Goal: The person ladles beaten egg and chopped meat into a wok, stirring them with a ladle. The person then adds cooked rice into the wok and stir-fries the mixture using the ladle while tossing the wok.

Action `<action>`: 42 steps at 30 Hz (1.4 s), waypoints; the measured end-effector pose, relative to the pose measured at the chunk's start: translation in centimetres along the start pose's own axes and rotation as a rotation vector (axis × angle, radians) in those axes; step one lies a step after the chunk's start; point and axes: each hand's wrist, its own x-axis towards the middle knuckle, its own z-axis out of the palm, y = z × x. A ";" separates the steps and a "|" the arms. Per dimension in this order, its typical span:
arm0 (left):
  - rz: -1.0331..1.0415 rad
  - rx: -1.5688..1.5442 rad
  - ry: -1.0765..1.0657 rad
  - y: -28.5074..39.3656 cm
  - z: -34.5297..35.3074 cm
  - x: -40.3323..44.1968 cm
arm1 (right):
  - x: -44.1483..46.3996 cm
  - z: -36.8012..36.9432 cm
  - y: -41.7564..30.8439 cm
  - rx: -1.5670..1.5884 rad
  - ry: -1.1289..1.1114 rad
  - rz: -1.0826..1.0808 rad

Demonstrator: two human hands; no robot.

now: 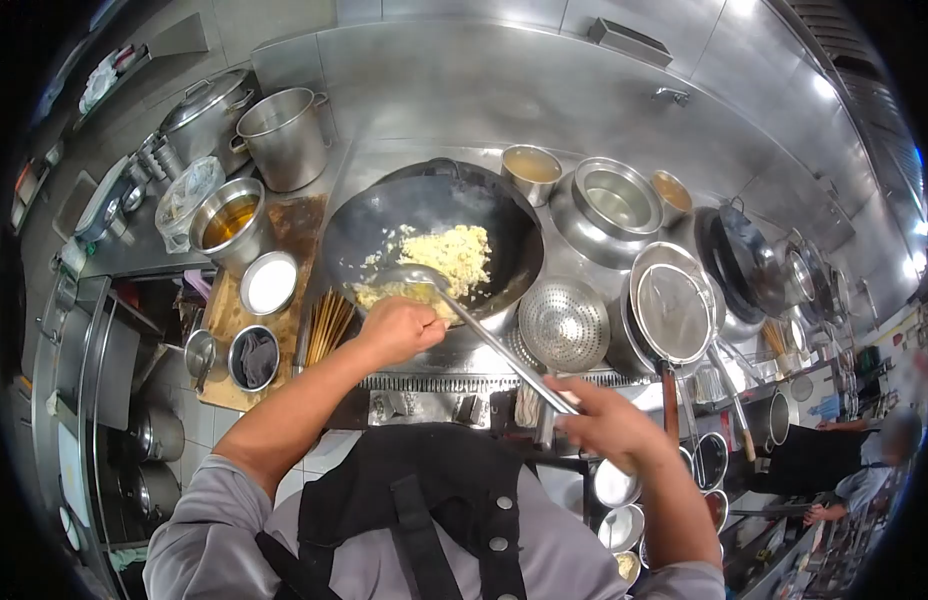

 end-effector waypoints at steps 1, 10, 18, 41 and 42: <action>0.044 -0.011 0.041 0.4 0.2 -0.6 | -0.7 -0.4 1.1 0.101 0.012 0.009; 0.072 0.166 -0.099 1.8 3.9 -11.0 | 5.4 4.4 4.1 -0.300 0.338 -0.377; 0.063 0.188 0.086 -1.2 5.4 -2.9 | 1.1 3.3 4.3 -0.190 0.235 -0.136; 0.178 0.211 0.006 2.0 -0.7 -7.8 | -5.8 5.1 3.2 0.056 0.155 -0.047; 0.142 0.155 0.023 1.4 -0.8 -5.3 | -5.7 5.2 2.9 0.050 0.144 -0.043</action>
